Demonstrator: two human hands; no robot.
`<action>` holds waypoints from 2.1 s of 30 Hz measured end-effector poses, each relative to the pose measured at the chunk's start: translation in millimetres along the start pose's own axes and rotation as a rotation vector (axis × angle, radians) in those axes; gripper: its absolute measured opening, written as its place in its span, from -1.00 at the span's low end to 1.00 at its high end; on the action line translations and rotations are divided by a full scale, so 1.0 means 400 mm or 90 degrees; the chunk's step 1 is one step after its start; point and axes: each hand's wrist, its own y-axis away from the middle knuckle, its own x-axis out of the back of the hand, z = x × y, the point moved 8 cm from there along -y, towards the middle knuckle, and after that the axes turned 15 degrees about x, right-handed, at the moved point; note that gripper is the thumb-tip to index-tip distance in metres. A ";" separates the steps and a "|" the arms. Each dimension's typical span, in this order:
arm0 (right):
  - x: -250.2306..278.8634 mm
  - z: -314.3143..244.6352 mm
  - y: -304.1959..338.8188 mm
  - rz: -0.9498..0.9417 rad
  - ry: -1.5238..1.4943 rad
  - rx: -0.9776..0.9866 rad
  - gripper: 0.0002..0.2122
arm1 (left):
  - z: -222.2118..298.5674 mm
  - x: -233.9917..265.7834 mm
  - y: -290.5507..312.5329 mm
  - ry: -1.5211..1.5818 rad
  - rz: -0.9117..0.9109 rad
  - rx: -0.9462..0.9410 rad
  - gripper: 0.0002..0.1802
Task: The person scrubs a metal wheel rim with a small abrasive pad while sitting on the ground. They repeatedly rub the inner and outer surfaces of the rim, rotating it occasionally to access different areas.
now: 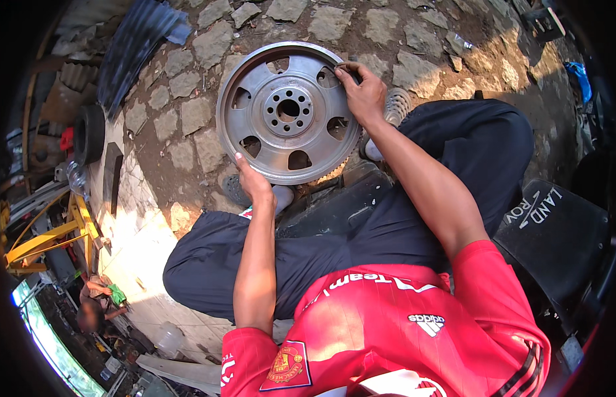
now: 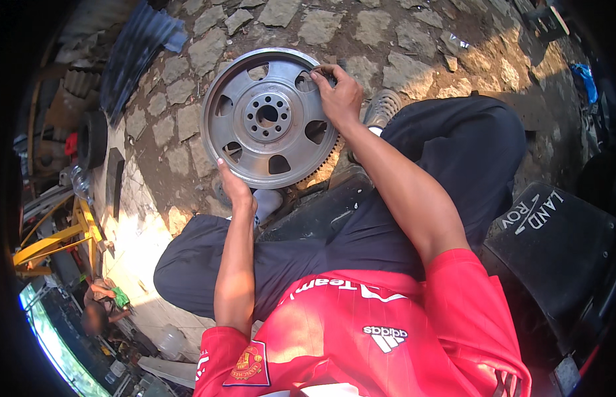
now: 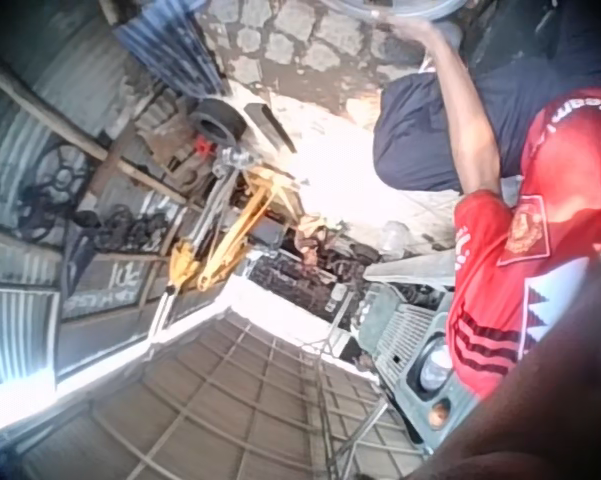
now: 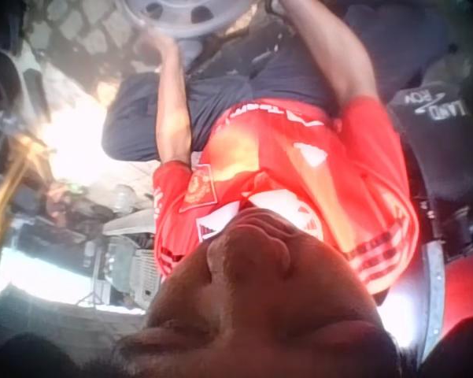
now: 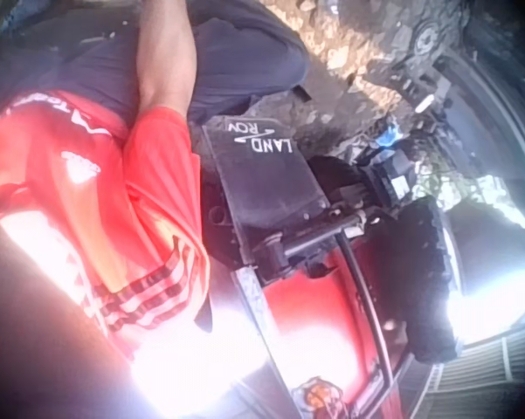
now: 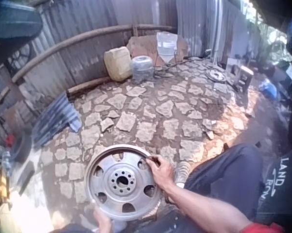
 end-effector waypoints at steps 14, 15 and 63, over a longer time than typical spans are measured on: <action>-0.127 -0.020 -0.154 -0.096 -0.074 0.142 -0.69 | -0.110 -0.075 0.084 0.127 -0.118 0.147 -0.07; -0.121 -0.019 -0.154 -0.081 -0.072 0.142 -0.69 | -0.117 -0.074 0.093 0.101 -0.106 0.171 -0.05; -0.144 -0.178 0.070 -0.271 0.180 0.461 -0.87 | 0.235 -0.307 0.028 -0.606 0.141 -0.799 -0.41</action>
